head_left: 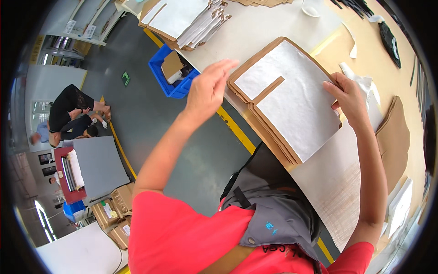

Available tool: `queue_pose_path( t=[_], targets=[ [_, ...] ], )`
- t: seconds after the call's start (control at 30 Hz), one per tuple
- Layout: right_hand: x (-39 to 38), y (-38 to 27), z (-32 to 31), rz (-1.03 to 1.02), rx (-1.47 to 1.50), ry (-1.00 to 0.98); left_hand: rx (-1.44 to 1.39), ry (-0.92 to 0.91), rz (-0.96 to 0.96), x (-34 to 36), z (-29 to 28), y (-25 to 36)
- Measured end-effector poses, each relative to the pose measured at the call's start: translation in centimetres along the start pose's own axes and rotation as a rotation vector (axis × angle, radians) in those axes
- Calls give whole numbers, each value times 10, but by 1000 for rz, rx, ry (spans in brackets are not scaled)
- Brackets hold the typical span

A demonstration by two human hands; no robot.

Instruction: Applying glue and white lining material to brown leather workpieces on a workbench.

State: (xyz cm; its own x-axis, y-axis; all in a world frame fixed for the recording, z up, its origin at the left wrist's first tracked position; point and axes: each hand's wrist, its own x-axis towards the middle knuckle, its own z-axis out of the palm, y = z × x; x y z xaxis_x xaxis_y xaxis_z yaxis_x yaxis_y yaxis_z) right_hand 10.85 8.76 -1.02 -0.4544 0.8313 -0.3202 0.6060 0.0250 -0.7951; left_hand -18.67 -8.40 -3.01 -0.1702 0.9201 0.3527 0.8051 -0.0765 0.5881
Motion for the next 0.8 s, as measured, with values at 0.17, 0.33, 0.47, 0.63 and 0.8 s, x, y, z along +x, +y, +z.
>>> queue_pose_path(
  t=[0.17,0.33,0.47,0.63,0.8],
  targets=[
    [2,4,-1,-9,-15,9,194,-88,284,-31,18,10],
    [-9,17,-3,-148,-158,211,339,-218,331,-35,31,13],
    [-40,23,-35,-309,-274,463,482,-263,358,-39,28,5],
    [-82,73,-109,-159,-255,658,620,-294,301,-39,30,9],
    [-124,128,-123,-52,-232,678,647,-300,314,-38,36,11]
  ],
)
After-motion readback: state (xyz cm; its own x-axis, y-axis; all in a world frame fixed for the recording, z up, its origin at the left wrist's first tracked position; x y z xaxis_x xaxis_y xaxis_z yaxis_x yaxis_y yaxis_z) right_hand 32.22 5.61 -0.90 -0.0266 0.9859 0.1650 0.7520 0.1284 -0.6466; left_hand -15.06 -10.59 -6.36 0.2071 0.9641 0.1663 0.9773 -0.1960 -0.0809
